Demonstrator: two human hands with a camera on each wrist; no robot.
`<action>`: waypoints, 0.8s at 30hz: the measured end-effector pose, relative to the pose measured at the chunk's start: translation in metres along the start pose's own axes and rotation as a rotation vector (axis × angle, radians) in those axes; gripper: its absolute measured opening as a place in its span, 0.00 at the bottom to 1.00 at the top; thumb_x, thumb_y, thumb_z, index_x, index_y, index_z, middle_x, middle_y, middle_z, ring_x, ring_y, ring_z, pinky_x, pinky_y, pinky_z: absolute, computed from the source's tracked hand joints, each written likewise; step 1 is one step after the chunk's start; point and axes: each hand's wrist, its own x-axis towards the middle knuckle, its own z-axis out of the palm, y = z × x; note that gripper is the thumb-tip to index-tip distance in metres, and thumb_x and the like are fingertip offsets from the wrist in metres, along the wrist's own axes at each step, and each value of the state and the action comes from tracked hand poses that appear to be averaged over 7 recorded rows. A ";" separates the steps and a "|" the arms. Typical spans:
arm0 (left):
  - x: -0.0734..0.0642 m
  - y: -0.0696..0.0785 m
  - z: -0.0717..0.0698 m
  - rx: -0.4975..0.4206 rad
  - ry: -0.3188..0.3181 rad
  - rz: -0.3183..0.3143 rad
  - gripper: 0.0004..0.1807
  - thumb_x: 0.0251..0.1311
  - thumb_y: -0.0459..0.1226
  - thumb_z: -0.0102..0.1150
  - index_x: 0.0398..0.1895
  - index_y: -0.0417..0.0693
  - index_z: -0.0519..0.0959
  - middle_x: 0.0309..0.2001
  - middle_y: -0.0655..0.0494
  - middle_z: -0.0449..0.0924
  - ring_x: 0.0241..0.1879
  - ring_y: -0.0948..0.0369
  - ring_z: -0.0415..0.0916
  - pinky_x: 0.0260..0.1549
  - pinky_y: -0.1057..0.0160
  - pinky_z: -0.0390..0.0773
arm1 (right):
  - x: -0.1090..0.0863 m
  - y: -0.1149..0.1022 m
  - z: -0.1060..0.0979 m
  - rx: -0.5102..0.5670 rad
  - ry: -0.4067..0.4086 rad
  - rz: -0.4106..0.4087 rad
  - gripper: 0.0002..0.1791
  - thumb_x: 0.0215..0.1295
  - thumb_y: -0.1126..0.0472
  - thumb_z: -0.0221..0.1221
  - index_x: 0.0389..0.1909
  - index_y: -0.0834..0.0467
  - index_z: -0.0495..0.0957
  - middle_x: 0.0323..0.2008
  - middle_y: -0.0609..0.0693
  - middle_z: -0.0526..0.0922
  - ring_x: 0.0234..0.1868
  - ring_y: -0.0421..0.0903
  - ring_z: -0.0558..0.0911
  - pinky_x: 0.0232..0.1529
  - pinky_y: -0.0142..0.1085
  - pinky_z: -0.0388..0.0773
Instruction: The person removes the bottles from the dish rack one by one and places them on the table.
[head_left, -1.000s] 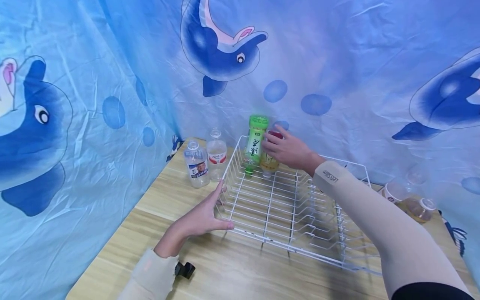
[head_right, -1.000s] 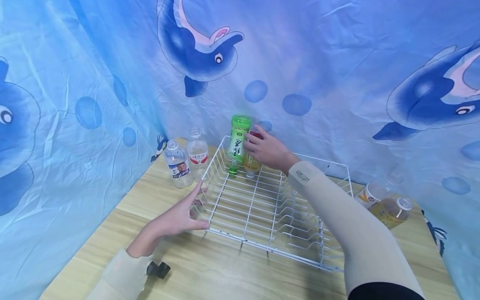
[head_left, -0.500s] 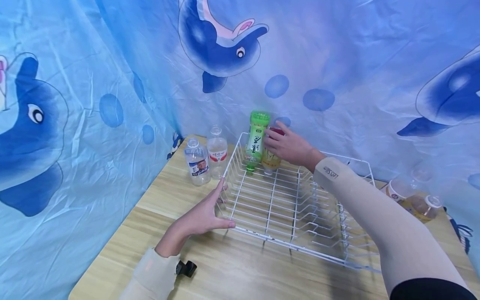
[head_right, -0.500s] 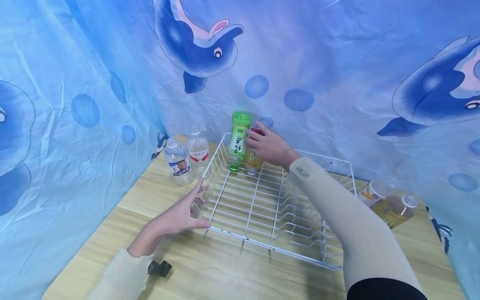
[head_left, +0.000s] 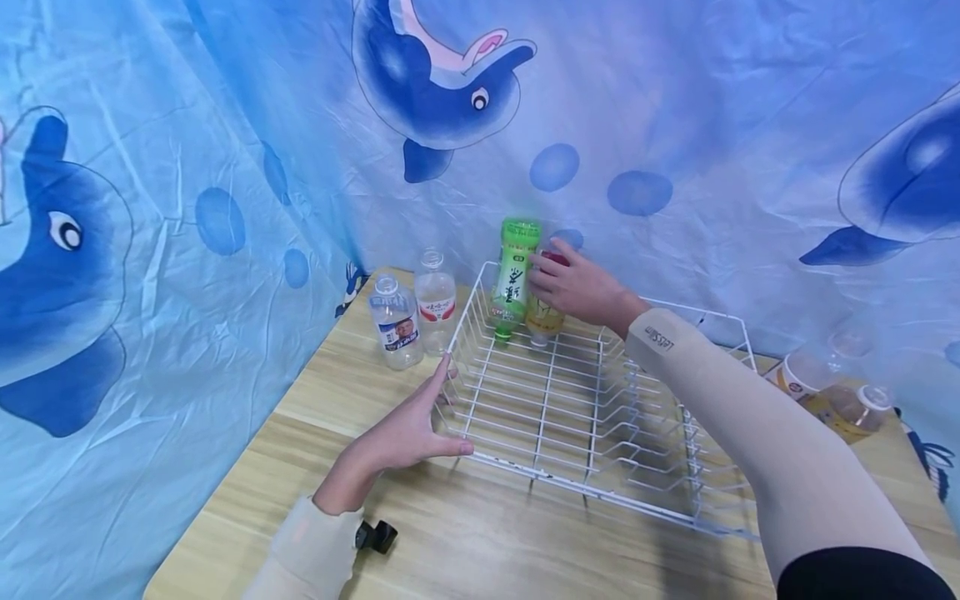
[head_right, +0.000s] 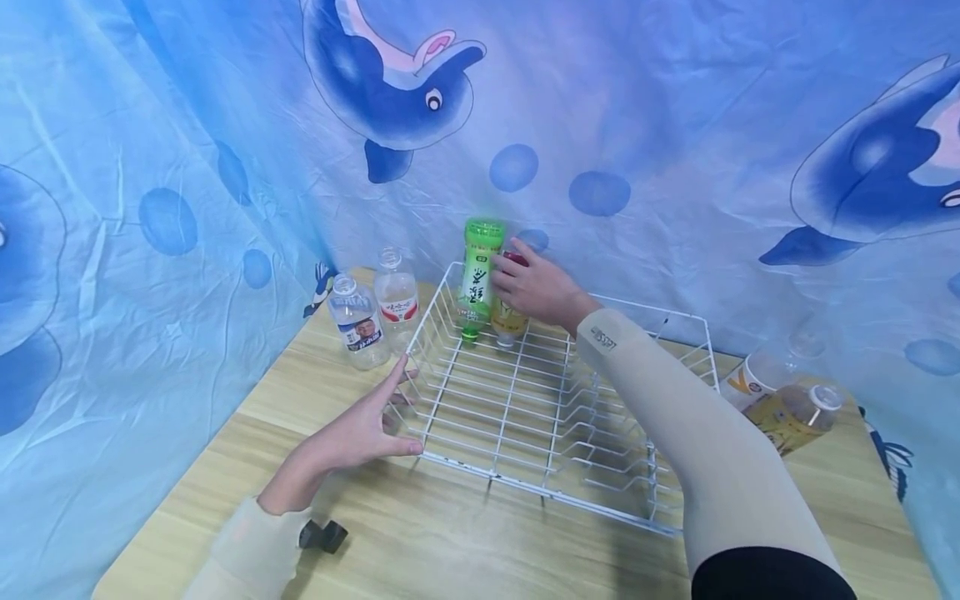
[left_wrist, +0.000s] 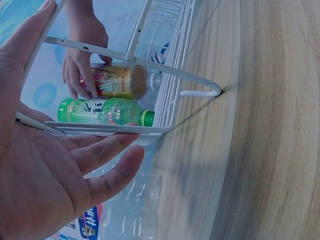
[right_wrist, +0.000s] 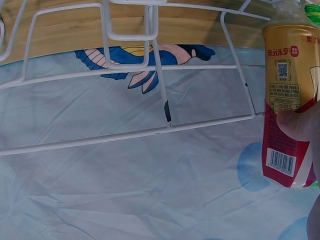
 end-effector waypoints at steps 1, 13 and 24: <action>0.000 0.000 0.000 -0.003 -0.002 0.001 0.72 0.36 0.62 0.72 0.75 0.61 0.29 0.74 0.50 0.46 0.69 0.48 0.53 0.65 0.44 0.53 | 0.000 0.000 0.000 -0.001 0.003 -0.001 0.37 0.50 0.67 0.69 0.64 0.52 0.70 0.64 0.53 0.67 0.70 0.57 0.55 0.67 0.60 0.44; 0.002 0.002 0.000 0.024 -0.002 -0.011 0.72 0.36 0.64 0.71 0.75 0.60 0.29 0.75 0.53 0.44 0.70 0.52 0.47 0.66 0.48 0.50 | -0.001 0.003 0.002 -0.002 -0.014 -0.010 0.36 0.51 0.68 0.68 0.64 0.51 0.70 0.64 0.54 0.66 0.70 0.57 0.54 0.67 0.60 0.43; 0.004 0.001 -0.001 0.010 -0.007 -0.008 0.72 0.36 0.63 0.72 0.76 0.59 0.29 0.74 0.51 0.46 0.68 0.49 0.54 0.65 0.46 0.52 | 0.000 0.002 0.003 0.000 -0.050 -0.014 0.41 0.51 0.68 0.68 0.67 0.51 0.66 0.67 0.55 0.63 0.71 0.57 0.52 0.68 0.60 0.40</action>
